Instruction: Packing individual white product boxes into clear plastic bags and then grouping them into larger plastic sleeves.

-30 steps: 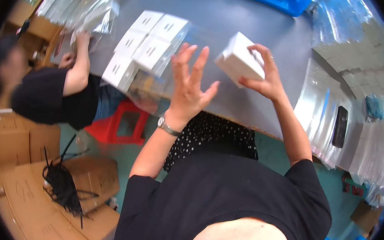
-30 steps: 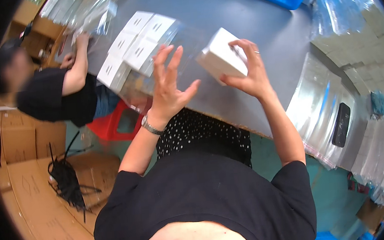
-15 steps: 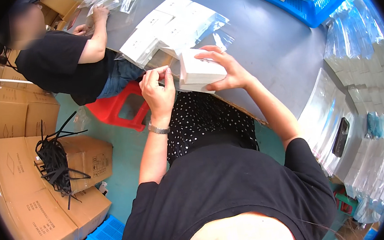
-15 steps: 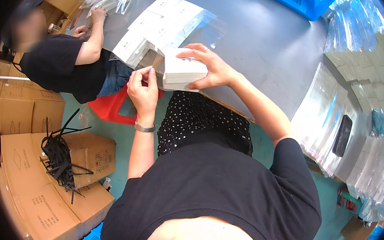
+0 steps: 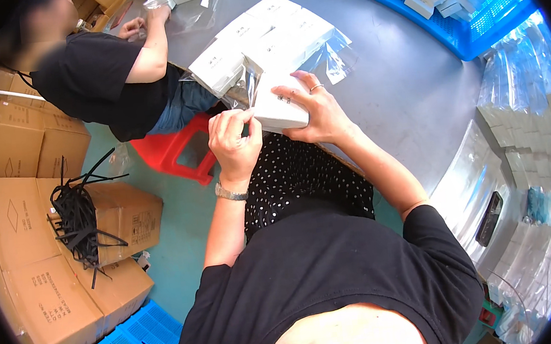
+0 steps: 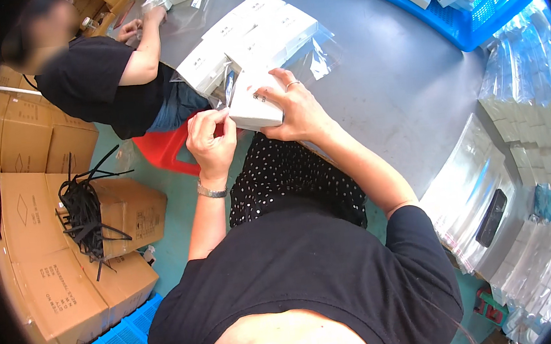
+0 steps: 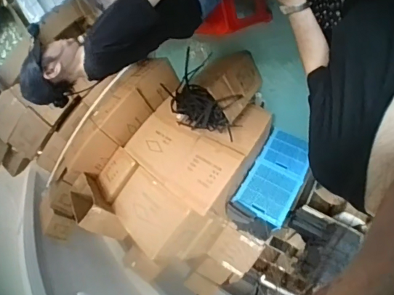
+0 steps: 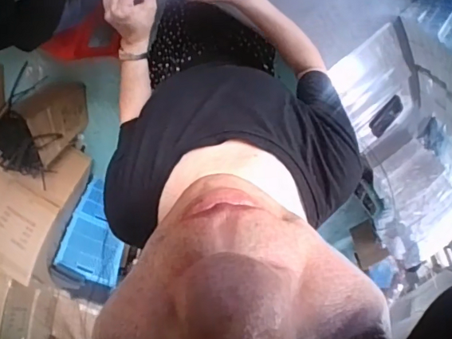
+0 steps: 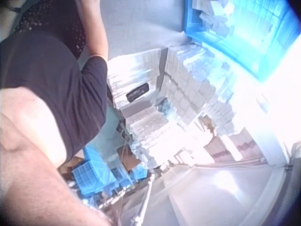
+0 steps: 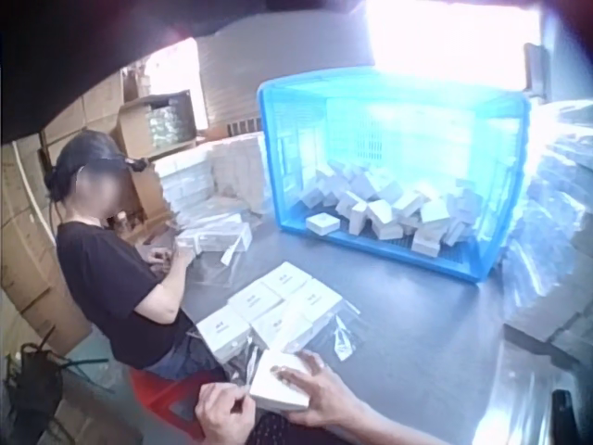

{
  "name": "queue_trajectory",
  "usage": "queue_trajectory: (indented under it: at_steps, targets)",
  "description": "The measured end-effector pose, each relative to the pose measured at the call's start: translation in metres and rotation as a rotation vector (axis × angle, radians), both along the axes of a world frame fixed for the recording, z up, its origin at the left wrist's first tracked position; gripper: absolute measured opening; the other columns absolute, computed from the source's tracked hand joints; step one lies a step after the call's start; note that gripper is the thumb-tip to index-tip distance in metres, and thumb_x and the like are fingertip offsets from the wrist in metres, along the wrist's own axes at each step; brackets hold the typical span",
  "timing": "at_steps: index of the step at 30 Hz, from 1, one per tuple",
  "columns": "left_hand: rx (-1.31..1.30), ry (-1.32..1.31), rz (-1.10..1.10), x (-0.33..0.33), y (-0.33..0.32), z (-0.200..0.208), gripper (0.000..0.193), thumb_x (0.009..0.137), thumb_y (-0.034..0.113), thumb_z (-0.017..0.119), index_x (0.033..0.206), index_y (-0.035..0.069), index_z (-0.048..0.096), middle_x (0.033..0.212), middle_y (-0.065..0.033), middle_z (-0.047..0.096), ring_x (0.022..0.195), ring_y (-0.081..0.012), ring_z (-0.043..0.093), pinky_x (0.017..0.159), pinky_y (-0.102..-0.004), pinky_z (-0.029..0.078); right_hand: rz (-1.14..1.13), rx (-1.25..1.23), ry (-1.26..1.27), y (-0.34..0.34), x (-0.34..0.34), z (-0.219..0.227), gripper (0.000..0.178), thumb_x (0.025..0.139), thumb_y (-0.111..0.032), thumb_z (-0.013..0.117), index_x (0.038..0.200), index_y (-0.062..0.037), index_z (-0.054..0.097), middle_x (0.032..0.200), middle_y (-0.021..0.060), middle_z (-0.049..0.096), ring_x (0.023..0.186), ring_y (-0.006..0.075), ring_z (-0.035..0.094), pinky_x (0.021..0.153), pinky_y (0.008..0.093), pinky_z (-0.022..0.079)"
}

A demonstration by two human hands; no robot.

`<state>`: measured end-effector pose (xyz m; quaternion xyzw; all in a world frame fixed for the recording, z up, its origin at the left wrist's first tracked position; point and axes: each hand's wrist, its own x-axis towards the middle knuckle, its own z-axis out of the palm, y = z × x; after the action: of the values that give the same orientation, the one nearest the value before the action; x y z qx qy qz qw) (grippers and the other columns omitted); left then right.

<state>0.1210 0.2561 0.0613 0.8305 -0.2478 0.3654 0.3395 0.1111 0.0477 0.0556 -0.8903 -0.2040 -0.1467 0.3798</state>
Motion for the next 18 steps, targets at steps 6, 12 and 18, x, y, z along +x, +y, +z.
queue_trajectory:
  at_steps: [6,12,18]
  targets:
    - [0.126,0.000,-0.014,0.005,-0.001,0.008,0.016,0.069,-0.005,0.068,0.080,0.006,0.062,0.075,-0.0066,0.061,0.074,-0.0264,0.061,0.071,-0.0381,0.049,-0.117,-0.081,-0.010,0.013,-0.005,0.004,0.081,0.059,-0.025,0.082,0.134,-0.0151,0.055,0.137,0.0315,0.043,0.125,0.0488,0.049,0.100,0.0517,0.048]
    - [0.064,0.030,0.058,0.000,-0.004,-0.013,0.024,0.071,-0.002,0.070,0.093,0.004,0.059,0.085,-0.0097,0.058,0.075,-0.0271,0.059,0.071,-0.0384,0.049,-0.179,-0.078,-0.090,0.032,-0.005,-0.006,0.079,0.062,-0.027,0.081,0.135,-0.0134,0.053,0.128,0.0317,0.049,0.123,0.0495,0.048,0.098,0.0528,0.048]
    - [-0.099,0.373,0.176,-0.017,0.004,-0.045,0.034,0.077,0.018,0.077,0.098,0.001,0.056,0.085,-0.0120,0.061,0.074,-0.0287,0.062,0.065,-0.0406,0.050,-0.190,-0.063,-0.131,0.026,-0.008,-0.013,0.080,0.061,-0.028,0.082,0.134,-0.0142,0.053,0.131,0.0297,0.044,0.124,0.0477,0.047,0.097,0.0530,0.048]
